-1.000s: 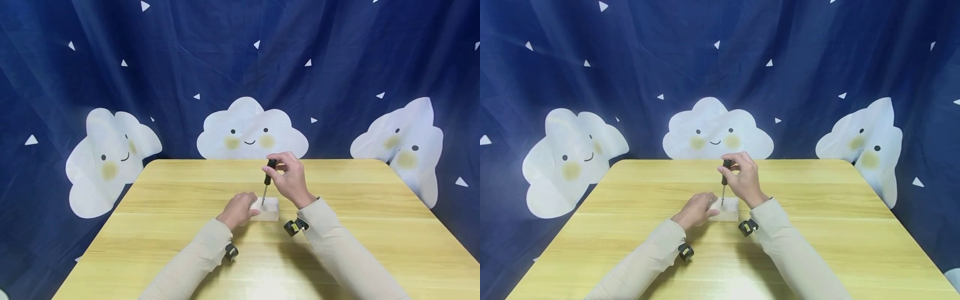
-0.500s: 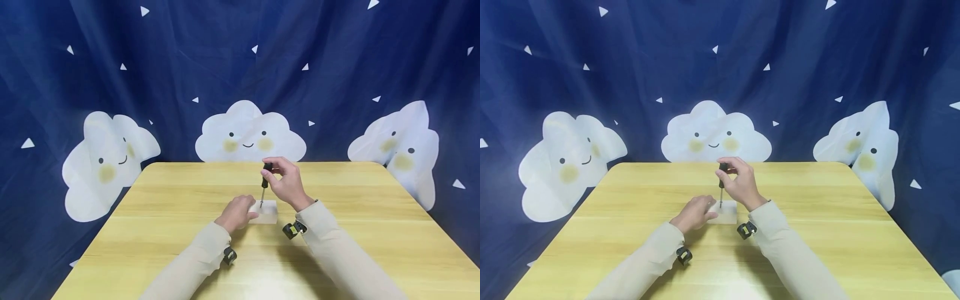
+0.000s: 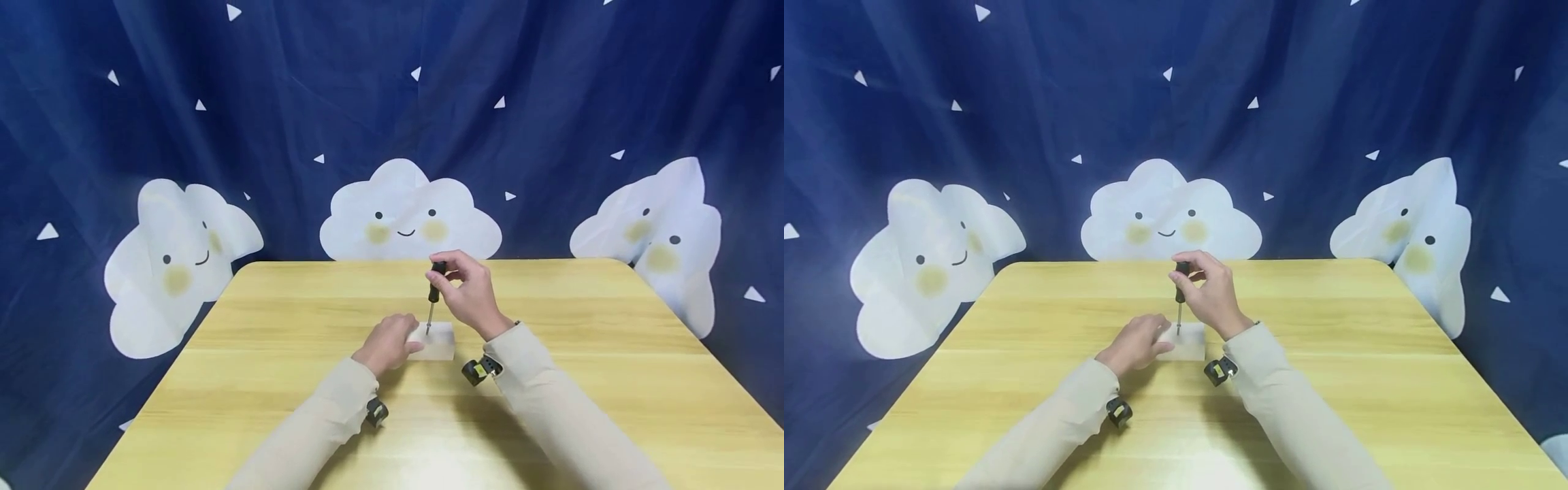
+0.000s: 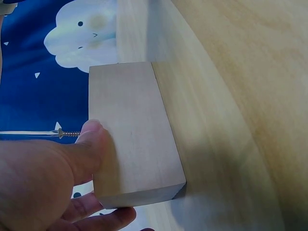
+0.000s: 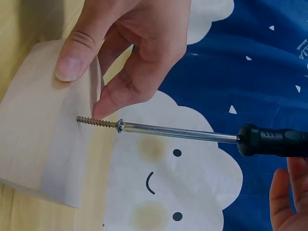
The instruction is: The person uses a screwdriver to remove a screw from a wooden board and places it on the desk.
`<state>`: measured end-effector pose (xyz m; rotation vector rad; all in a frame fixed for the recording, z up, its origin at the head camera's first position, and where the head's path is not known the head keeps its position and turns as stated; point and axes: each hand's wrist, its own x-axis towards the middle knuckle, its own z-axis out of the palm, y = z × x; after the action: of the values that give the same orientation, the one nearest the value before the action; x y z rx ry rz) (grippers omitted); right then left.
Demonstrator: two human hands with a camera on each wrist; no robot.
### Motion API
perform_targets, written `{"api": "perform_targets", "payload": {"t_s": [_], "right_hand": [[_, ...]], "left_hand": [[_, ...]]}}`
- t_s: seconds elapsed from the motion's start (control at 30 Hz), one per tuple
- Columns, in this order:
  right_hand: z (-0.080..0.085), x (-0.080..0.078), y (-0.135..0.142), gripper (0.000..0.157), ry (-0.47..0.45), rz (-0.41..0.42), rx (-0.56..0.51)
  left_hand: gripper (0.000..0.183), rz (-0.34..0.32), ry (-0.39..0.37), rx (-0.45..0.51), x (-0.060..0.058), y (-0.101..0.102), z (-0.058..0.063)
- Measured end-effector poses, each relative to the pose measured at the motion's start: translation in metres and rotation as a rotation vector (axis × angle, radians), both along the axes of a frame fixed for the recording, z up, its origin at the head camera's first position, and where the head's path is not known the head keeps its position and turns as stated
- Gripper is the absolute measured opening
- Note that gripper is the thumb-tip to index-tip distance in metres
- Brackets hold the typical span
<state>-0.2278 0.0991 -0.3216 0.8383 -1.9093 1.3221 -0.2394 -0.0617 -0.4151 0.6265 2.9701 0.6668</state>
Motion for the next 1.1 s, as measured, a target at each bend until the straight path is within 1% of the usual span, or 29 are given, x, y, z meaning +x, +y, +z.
{"api": "perform_targets", "payload": {"t_s": [0.1, 0.2, 0.33, 0.43, 0.6, 0.7, 0.8, 0.93, 1.1], "right_hand": [[0.0024, 0.0002, 0.0010, 0.021, 0.008, -0.004, 0.016], [0.0002, 0.0020, -0.0002, 0.023, 0.010, -0.010, 0.020], [-0.0002, 0.0020, -0.0009, 0.025, 0.013, -0.020, 0.014], [-0.0008, 0.0014, -0.0013, 0.026, 0.015, -0.028, 0.014], [-0.0028, 0.0015, -0.0025, 0.032, 0.023, -0.065, -0.004], [-0.0029, 0.0014, -0.0025, 0.031, 0.036, -0.077, -0.002], [-0.0028, 0.0010, -0.0023, 0.030, 0.048, -0.075, 0.008], [-0.0020, 0.0003, -0.0018, 0.029, 0.058, -0.064, 0.010], [-0.0010, -0.0004, -0.0008, 0.027, 0.050, -0.044, 0.024]], "left_hand": [[0.044, -0.005, 0.009, -0.008, -0.0010, 0.0008, 0.0003], [0.043, -0.010, 0.016, -0.012, 0.0010, -0.0009, -0.0033], [0.043, -0.014, 0.030, -0.004, 0.0004, -0.0012, -0.0052], [0.043, -0.011, 0.021, -0.010, 0.0000, -0.0012, -0.0055], [0.041, -0.012, 0.021, -0.007, 0.0004, -0.0016, -0.0041], [0.041, -0.010, 0.018, -0.006, -0.0001, -0.0011, -0.0033], [0.041, -0.005, 0.011, -0.011, -0.0001, -0.0007, -0.0033], [0.043, -0.008, 0.020, -0.017, -0.0008, -0.0006, -0.0035], [0.043, -0.007, 0.029, -0.018, -0.0021, -0.0006, -0.0039]]}}
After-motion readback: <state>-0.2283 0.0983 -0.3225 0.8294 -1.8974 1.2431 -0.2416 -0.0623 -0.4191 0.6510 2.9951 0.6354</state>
